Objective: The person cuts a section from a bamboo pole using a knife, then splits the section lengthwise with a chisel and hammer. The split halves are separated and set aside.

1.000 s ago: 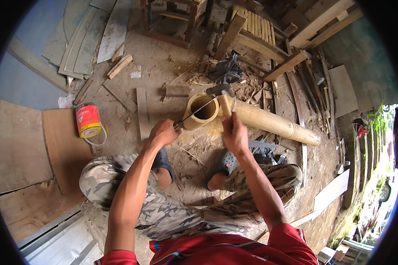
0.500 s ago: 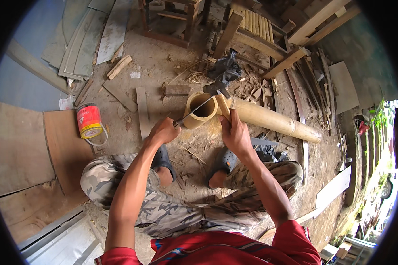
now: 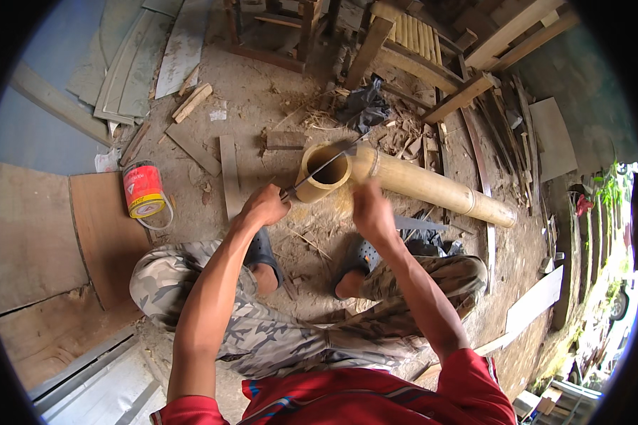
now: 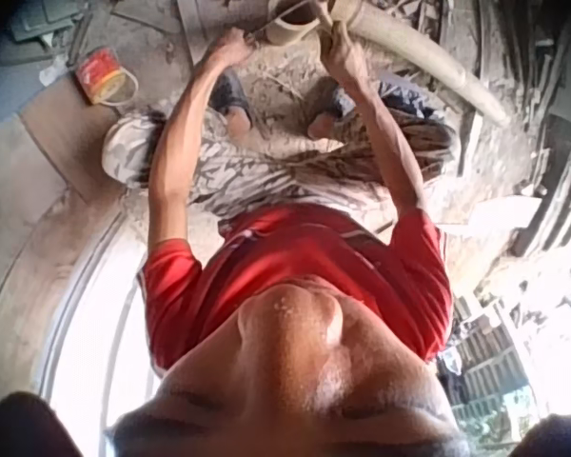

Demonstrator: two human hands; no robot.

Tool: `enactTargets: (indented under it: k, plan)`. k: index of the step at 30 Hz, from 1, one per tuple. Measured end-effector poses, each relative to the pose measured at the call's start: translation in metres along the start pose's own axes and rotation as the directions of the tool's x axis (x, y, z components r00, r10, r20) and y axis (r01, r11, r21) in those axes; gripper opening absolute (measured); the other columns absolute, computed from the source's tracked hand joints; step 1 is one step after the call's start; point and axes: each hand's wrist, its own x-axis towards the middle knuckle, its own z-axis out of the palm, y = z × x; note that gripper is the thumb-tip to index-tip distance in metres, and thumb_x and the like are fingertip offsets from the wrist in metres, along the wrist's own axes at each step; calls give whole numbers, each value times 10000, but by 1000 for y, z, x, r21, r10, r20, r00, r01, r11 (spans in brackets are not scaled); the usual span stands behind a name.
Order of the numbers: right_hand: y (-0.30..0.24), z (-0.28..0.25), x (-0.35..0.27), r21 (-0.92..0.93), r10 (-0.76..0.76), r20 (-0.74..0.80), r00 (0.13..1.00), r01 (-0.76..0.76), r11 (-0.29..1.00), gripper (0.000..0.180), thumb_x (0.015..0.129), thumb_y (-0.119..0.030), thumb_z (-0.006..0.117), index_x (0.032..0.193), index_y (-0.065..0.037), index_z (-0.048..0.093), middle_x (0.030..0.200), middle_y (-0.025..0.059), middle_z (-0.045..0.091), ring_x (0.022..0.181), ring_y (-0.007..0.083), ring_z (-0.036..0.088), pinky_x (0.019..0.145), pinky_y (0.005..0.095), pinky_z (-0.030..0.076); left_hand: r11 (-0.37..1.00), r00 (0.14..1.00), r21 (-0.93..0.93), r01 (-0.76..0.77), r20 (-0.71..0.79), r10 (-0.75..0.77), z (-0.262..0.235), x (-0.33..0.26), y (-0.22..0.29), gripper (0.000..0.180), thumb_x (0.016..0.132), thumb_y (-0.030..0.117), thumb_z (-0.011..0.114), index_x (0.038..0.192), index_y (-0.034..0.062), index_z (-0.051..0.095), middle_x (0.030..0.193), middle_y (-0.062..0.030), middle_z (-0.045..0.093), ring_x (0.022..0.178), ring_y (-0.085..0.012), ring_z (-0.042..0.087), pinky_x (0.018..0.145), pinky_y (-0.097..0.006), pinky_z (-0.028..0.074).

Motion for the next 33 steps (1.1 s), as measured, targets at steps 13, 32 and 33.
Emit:
enactTargets:
  k: [13, 32, 33]
  plan:
    - [2, -5, 16, -263, 52, 217, 975, 7, 965, 246, 995, -214, 585, 1042, -12, 453, 690, 278, 635, 622, 481, 649, 554, 538, 509, 989, 981, 71, 129, 138, -138, -4, 9, 2, 342, 819, 256, 661, 995, -34, 698, 985, -279, 698, 953, -428, 685, 825, -461, 544]
    - [-74, -34, 28, 55, -108, -32, 994, 110, 992, 233, 1018, -221, 572, 1058, -21, 459, 620, 223, 610, 551, 432, 645, 475, 510, 492, 997, 990, 57, 59, 123, -66, -11, 8, -17, 306, 808, 223, 655, 1001, -6, 717, 1007, -279, 699, 991, -429, 683, 833, -460, 550]
    - [-81, -34, 27, 43, -179, -131, 975, 186, 982, 203, 1009, -180, 580, 1051, -26, 455, 647, 235, 621, 573, 441, 647, 482, 501, 499, 999, 994, 34, 34, 106, -38, -8, 5, -23, 307, 805, 226, 654, 998, -4, 718, 1004, -276, 700, 988, -433, 682, 831, -460, 549]
